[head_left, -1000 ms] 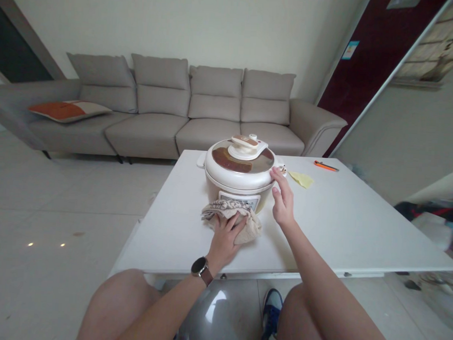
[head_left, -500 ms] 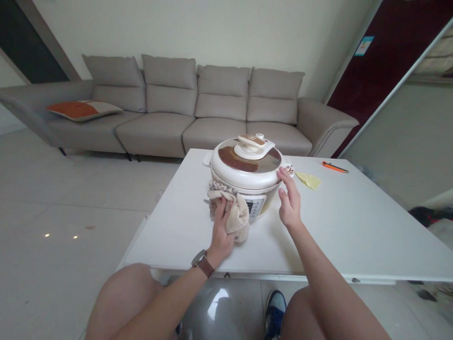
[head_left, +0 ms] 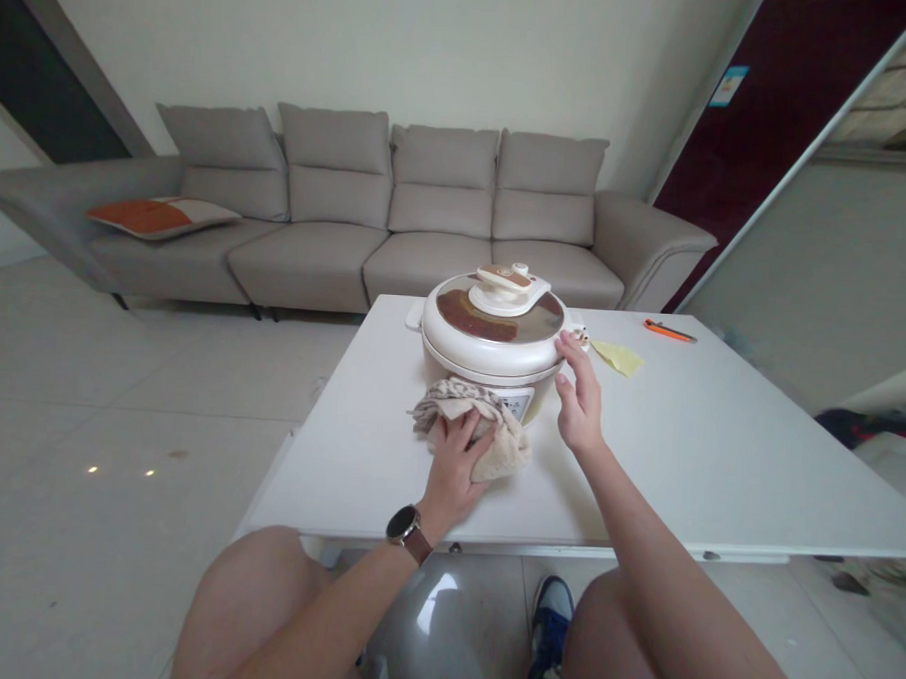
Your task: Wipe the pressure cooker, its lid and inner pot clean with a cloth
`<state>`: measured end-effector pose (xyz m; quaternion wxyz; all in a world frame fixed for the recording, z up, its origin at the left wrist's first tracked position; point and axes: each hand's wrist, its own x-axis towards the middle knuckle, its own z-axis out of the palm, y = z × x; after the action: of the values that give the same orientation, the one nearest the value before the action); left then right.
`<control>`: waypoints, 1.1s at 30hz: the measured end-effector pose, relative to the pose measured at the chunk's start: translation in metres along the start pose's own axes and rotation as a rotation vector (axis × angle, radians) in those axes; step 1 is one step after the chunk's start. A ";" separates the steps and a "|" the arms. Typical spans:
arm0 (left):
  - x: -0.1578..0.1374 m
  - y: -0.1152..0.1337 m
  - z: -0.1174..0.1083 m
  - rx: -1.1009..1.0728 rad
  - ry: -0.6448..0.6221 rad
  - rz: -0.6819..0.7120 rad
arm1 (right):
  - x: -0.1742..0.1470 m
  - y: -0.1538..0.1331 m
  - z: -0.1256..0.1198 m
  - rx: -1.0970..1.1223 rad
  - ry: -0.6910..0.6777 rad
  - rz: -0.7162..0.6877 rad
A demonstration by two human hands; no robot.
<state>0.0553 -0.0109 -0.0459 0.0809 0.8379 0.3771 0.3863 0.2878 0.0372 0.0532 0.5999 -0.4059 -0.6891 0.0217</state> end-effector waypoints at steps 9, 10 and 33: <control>0.009 0.034 0.008 0.110 -0.382 0.047 | 0.000 -0.003 0.000 0.012 -0.009 0.029; 0.009 0.035 0.008 0.105 -0.373 0.041 | 0.000 -0.003 0.000 0.013 -0.010 0.033; 0.010 0.060 -0.008 -0.333 -0.450 -0.097 | 0.002 -0.004 -0.007 0.027 -0.024 0.027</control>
<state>0.0874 -0.0473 -0.0088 0.3176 0.8586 0.3206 0.2431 0.2919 0.0326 0.0592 0.5968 -0.4066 -0.6904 0.0441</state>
